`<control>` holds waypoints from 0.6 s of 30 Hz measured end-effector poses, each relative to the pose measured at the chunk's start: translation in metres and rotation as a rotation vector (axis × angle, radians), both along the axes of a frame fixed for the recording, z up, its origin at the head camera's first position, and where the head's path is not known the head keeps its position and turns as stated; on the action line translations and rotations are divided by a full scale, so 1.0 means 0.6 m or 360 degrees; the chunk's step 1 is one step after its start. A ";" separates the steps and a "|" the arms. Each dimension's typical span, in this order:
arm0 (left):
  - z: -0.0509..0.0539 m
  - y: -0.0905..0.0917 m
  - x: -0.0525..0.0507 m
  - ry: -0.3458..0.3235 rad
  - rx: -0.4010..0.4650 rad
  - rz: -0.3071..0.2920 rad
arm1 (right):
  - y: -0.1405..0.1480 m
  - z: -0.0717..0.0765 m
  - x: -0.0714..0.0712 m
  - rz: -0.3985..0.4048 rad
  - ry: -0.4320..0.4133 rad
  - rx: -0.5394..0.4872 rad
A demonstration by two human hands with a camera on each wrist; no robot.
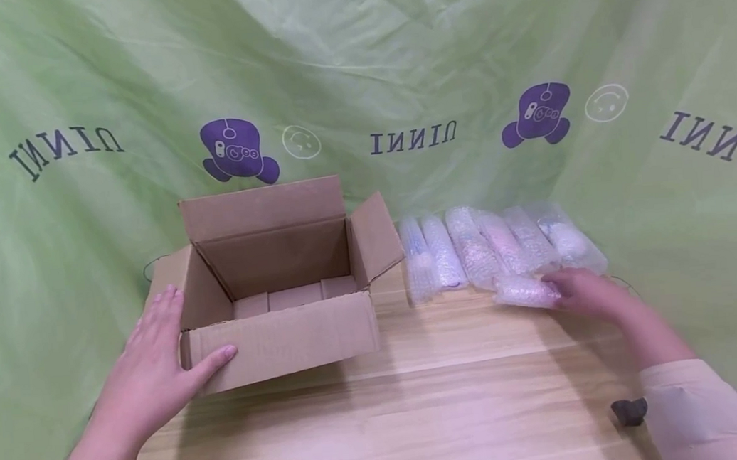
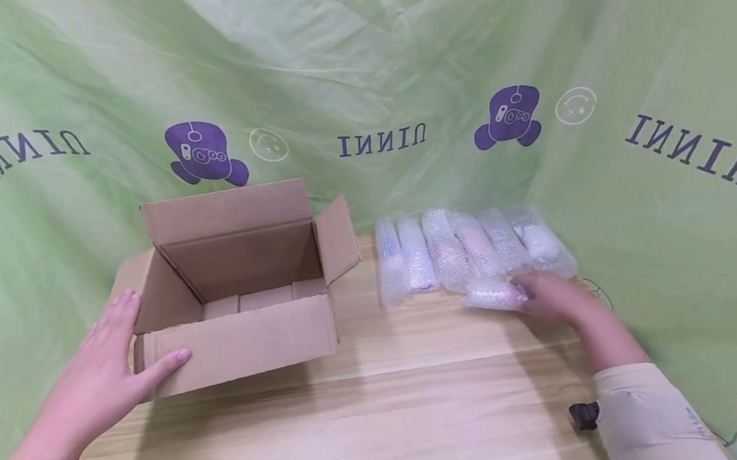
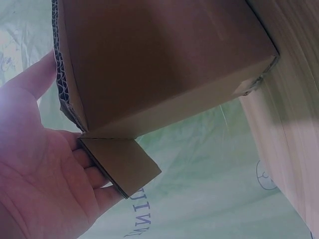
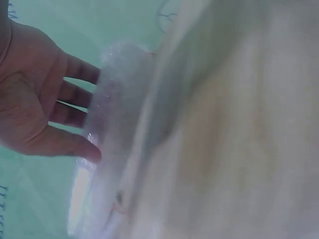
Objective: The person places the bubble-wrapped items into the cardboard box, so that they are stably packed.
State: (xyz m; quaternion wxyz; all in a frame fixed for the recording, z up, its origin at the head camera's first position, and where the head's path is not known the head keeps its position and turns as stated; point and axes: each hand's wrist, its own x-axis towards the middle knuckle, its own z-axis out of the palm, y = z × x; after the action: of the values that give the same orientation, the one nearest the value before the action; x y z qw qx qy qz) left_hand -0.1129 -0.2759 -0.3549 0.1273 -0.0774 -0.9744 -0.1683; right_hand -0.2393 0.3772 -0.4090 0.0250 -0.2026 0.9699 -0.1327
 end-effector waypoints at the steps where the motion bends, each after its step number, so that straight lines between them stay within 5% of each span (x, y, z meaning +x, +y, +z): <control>1: 0.000 0.000 0.000 -0.0001 -0.0001 -0.0001 | 0.000 0.008 0.000 0.0033 -0.0002 -0.0023; 18: -0.001 -0.003 -0.001 -0.0007 0.0001 -0.0006 | -0.065 0.151 -0.034 0.0071 0.0031 -0.0159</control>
State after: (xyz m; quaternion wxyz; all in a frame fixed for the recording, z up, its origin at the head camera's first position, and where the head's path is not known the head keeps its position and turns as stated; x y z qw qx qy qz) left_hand -0.1136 -0.2776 -0.3553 0.1248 -0.0787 -0.9745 -0.1689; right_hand -0.2598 0.3382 -0.3186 0.0083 -0.2265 0.9575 -0.1783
